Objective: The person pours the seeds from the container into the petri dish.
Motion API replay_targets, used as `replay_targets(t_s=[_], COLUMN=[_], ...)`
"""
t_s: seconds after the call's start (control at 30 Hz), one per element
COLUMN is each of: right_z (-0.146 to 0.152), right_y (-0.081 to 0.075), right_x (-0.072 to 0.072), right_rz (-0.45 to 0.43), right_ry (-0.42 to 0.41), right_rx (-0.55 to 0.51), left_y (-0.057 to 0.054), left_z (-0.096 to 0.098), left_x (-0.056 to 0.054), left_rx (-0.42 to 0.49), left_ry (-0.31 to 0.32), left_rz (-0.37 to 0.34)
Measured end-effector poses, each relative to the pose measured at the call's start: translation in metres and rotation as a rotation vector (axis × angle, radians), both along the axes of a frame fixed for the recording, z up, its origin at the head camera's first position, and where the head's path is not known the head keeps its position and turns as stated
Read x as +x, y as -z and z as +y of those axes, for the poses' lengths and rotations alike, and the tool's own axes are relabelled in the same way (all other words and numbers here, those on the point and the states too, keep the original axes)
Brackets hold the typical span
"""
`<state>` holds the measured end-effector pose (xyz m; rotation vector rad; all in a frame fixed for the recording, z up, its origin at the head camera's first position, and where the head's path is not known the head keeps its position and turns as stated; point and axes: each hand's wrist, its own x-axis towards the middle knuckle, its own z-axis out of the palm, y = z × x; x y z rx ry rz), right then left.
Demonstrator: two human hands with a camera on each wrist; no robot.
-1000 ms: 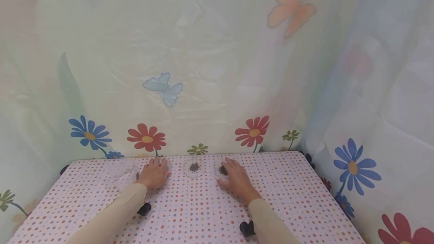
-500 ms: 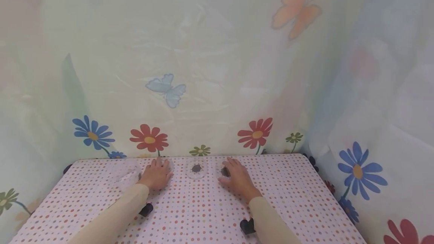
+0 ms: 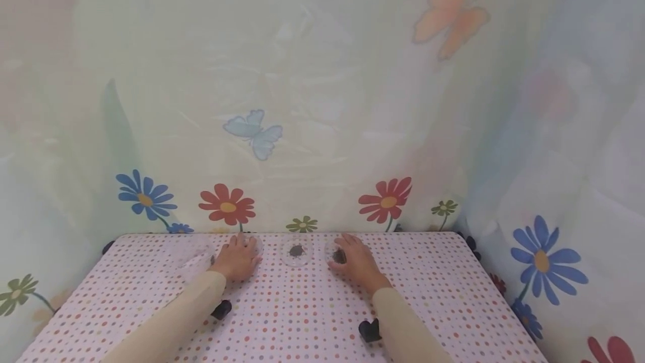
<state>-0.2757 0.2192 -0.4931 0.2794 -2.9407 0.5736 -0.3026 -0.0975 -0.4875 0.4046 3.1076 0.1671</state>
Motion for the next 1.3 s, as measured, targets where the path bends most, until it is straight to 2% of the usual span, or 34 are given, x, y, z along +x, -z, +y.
replay_targets(t_s=[0.1, 0.33, 0.53, 0.73, 0.97, 1.3], right_z=[0.002, 0.007, 0.015, 0.019, 0.018, 0.018], right_y=[0.001, 0.003, 0.003, 0.005, -0.001, -0.002], right_x=[-0.001, 0.001, 0.002, 0.0, 0.001, 0.002], right_rz=[-0.006, -0.006, -0.017, -0.057, -0.076, -0.04], right_ry=[0.0, -0.016, -0.005, 0.019, 0.018, -0.002], right_rx=[-0.001, -0.024, -0.023, -0.038, -0.047, 0.012], left_y=[0.001, 0.008, 0.009, 0.006, 0.0, -0.001], left_z=[0.001, -0.004, -0.007, -0.009, -0.007, -0.002], left_x=[-0.001, -0.009, -0.009, -0.007, -0.004, -0.004], left_rx=[0.005, 0.039, 0.083, 0.13, 0.186, 0.175], left_ry=[0.005, 0.005, 0.019, 0.015, -0.007, -0.032], left_rz=[0.001, 0.053, 0.081, 0.074, 0.032, 0.008])
